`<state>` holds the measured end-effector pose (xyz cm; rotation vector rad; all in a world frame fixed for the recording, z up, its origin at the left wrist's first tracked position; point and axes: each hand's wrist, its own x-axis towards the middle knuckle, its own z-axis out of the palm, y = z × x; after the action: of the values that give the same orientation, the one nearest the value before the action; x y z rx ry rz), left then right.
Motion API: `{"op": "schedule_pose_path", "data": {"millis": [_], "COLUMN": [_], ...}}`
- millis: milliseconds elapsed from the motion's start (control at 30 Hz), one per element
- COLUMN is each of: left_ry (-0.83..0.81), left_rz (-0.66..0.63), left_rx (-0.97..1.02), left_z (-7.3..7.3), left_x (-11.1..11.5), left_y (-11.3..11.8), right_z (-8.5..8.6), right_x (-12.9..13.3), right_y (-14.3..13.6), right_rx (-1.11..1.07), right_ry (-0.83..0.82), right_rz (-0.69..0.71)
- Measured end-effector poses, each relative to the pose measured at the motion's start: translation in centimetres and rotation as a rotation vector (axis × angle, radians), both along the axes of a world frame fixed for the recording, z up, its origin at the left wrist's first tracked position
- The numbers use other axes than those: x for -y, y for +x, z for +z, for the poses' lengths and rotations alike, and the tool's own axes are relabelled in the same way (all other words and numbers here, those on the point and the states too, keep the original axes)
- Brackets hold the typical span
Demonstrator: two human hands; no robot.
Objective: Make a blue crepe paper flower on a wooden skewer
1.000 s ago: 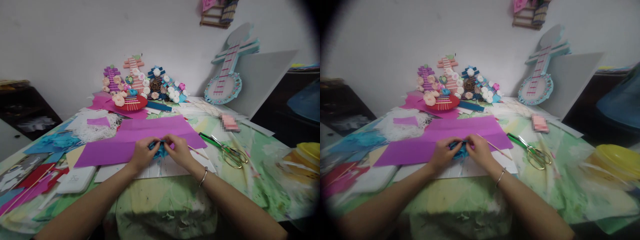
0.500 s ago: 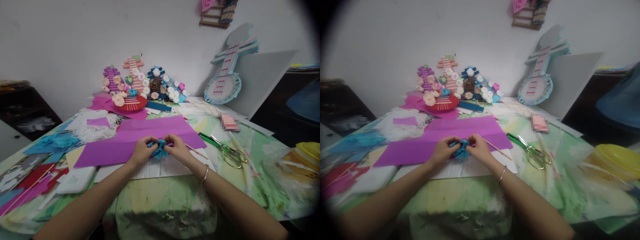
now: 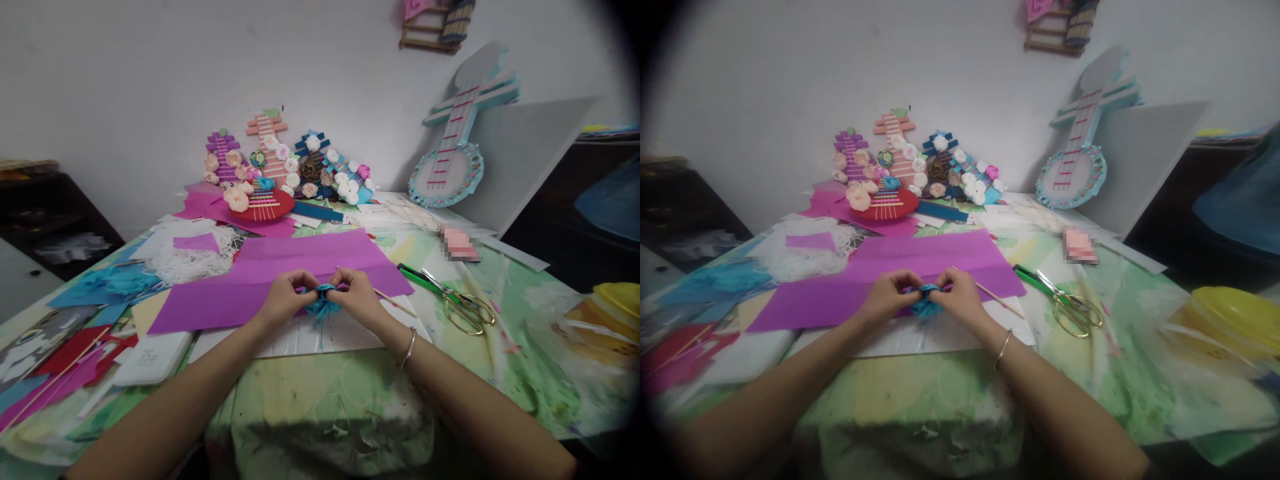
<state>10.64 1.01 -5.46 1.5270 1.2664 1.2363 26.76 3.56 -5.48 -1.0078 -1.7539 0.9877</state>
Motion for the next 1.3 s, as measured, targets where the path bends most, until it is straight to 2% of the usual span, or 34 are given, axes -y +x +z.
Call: {"op": "schedule_pose_path", "data": {"millis": [133, 333, 433, 600, 700, 900, 1000, 1133, 1300], "left_ry": [0.048, 0.145, 0.144, 0.128, 0.141, 0.141, 0.133, 0.146, 0.131], "left_rz": [0.037, 0.177, 0.151, 0.128, 0.106, 0.084, 0.082, 0.067, 0.062], "left_rx": [-0.027, -0.092, -0.057, -0.029, -0.066, -0.098, -0.118, -0.092, 0.037], "left_z": [0.2, 0.1, -0.1, -0.4, -0.4, -0.2, -0.1, -0.4, -0.8], "left_x": [0.5, 0.8, 0.5, 0.4, 0.5, 0.8, 0.8, 0.8, 0.4], "left_y": [0.6, 1.2, 1.0, 0.7, 0.7, 1.1, 1.2, 1.2, 1.2], "right_z": [-0.1, 0.0, 0.2, 0.3, 0.1, 0.0, 0.0, 0.1, 0.3], "right_x": [0.3, 0.8, 0.7, 0.8, 1.0, 1.1, 1.3, 1.4, 1.1], "right_y": [-0.2, -0.2, 0.0, 0.0, 0.0, 0.1, 0.0, -0.1, 0.2], "right_rx": [0.044, 0.202, 0.244, 0.132, 0.172, 0.428, 0.510, 0.500, 0.324], "right_ry": [0.109, 0.357, 0.446, 0.398, 0.413, 0.690, 0.767, 0.715, 0.588], "right_rz": [-0.077, -0.204, -0.155, -0.038, -0.018, -0.048, -0.053, -0.068, -0.089]}}
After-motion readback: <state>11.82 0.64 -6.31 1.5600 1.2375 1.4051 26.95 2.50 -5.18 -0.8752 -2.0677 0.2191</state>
